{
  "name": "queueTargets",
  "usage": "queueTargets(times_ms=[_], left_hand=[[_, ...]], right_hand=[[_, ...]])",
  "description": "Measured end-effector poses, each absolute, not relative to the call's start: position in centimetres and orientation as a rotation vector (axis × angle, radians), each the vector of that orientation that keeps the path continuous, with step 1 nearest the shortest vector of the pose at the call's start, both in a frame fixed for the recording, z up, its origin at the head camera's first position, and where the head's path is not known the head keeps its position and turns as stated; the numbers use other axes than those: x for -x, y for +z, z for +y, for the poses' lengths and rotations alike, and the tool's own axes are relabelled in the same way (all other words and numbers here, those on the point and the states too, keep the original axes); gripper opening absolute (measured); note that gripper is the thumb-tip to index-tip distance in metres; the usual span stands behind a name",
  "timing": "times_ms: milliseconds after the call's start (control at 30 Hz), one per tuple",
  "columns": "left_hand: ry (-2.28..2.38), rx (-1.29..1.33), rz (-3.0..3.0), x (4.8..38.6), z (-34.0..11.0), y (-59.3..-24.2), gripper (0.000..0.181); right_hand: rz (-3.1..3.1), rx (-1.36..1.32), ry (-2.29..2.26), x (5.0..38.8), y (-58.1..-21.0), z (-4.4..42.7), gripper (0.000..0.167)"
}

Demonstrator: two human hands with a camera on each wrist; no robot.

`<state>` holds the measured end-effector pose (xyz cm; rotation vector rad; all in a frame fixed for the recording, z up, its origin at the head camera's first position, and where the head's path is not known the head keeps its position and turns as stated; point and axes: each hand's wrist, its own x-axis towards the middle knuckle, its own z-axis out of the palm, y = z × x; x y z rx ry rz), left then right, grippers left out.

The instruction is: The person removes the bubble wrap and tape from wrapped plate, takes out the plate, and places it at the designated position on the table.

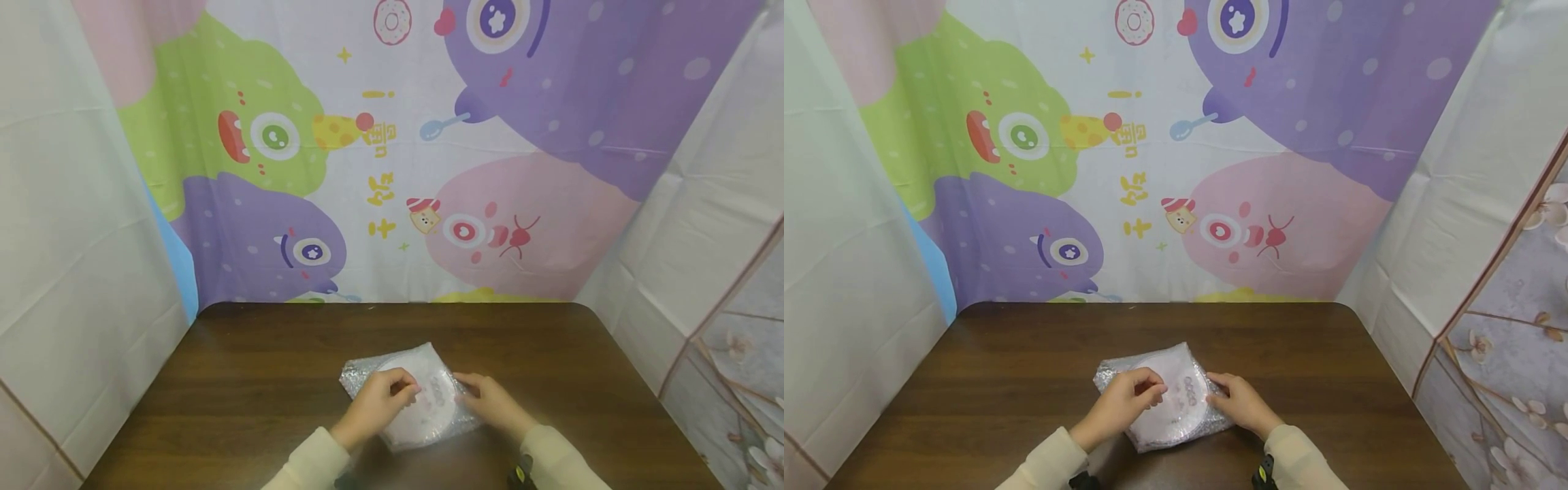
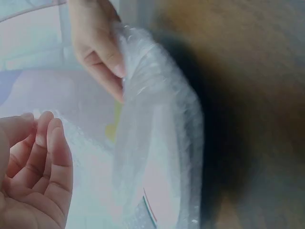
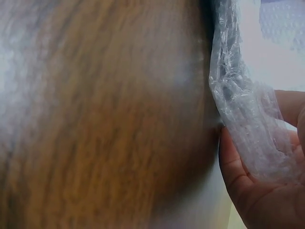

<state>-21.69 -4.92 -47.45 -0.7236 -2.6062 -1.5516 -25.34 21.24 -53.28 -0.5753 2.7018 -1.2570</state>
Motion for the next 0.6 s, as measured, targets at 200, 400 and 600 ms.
queueTargets(times_ms=[200, 400, 600], left_hand=[[-1.614, 0.657, -2.598, 22.5, -5.6, -46.3, 0.015], [-1.633, 0.616, -2.577, 23.7, -6.2, -45.2, 0.013], [-1.747, 0.575, -2.496, 25.1, -6.7, -44.5, 0.016]], right_hand=[[2.711, 0.577, -1.253, 25.3, -53.2, 21.3, 0.046], [2.707, 0.59, -1.252, 25.4, -53.2, 21.4, 0.046], [2.704, 0.601, -1.26, 25.5, -53.4, 21.4, 0.046]])
